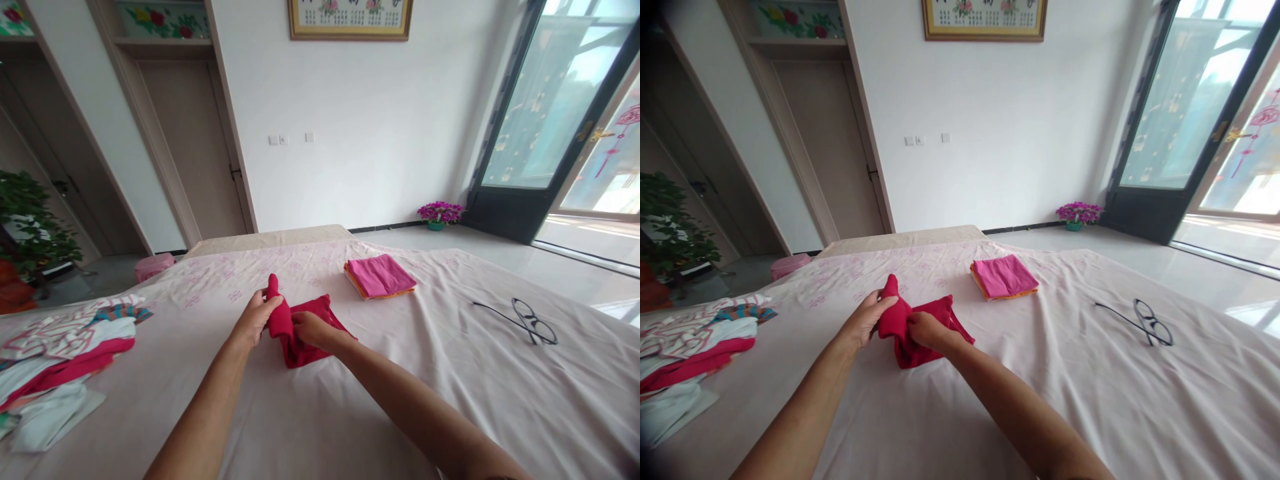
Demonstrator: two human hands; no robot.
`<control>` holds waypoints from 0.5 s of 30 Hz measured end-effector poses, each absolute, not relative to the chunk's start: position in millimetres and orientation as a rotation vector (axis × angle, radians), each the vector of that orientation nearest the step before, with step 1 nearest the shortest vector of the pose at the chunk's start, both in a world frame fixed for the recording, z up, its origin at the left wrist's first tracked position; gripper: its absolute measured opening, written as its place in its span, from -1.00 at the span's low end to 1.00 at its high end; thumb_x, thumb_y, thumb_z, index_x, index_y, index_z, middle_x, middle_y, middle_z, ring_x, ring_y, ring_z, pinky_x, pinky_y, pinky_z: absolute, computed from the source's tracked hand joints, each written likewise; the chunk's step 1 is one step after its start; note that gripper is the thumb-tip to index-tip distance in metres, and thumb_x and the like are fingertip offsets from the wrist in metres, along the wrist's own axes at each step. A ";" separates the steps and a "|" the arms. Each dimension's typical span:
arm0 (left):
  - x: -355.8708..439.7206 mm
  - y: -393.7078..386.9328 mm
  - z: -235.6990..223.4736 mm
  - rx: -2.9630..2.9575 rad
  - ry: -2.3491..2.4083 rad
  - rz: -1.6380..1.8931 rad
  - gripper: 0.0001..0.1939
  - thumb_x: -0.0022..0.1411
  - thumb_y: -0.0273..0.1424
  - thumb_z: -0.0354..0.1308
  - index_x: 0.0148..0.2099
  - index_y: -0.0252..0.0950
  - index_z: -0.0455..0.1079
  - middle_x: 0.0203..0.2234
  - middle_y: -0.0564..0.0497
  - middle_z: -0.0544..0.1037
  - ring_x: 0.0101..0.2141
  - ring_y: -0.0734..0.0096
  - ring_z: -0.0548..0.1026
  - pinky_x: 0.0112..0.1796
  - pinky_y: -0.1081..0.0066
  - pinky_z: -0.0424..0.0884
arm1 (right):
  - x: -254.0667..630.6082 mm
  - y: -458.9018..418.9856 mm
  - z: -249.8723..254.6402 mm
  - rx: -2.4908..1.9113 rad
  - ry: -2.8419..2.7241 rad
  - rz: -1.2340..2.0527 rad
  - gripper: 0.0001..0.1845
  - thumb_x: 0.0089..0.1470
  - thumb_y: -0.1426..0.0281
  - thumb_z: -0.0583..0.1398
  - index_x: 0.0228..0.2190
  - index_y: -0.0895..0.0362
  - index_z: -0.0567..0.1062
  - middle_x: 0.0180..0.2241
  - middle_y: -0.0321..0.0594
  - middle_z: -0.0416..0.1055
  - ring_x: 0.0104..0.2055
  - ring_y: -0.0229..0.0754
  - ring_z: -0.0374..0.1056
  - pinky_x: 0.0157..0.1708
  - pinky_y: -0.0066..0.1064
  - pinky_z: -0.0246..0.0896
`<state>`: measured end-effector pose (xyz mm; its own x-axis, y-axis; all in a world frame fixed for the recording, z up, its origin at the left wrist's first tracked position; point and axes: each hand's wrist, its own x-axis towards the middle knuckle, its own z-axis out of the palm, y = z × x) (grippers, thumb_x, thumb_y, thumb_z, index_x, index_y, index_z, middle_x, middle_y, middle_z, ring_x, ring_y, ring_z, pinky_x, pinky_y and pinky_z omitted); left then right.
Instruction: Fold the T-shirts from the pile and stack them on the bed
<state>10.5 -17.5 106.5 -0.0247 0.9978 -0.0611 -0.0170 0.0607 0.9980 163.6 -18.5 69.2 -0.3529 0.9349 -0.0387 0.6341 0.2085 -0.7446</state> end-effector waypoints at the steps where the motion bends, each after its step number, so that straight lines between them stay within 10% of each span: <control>1: 18.1 -15.2 105.9 1.144 1.265 1.180 -0.57 0.21 -0.37 0.18 0.10 -0.31 0.22 -0.32 -0.05 0.58 -0.39 0.37 0.57 -0.36 0.41 0.48 | 165.4 -18.5 67.5 -1.436 -2.032 1.051 -0.70 0.06 0.57 0.01 -0.36 0.18 0.54 -0.45 -0.24 0.48 -0.47 -0.26 0.37 -0.47 -0.50 0.25; 9: 55.1 -3.9 100.6 1.216 1.315 1.161 -0.49 0.18 -0.35 0.21 0.13 -0.32 0.18 -0.24 -0.09 0.56 -0.34 0.36 0.58 -0.30 0.40 0.51 | 199.3 -15.3 75.0 -1.152 -1.379 1.549 -0.77 0.11 0.41 0.08 -0.28 0.19 0.51 -0.50 -0.27 0.44 -0.47 -0.25 0.37 -0.36 -0.43 0.34; 15: 78.5 1.4 98.6 1.250 1.267 1.097 -0.45 0.17 -0.24 0.24 0.14 -0.34 0.20 -0.20 -0.12 0.56 -0.29 0.34 0.58 -0.28 0.41 0.50 | 210.8 -14.4 79.6 -1.042 -1.215 1.988 -0.16 0.23 -0.09 -0.37 -0.12 0.20 0.43 -0.27 -0.07 0.49 -0.24 -0.08 0.45 -0.16 -0.15 0.37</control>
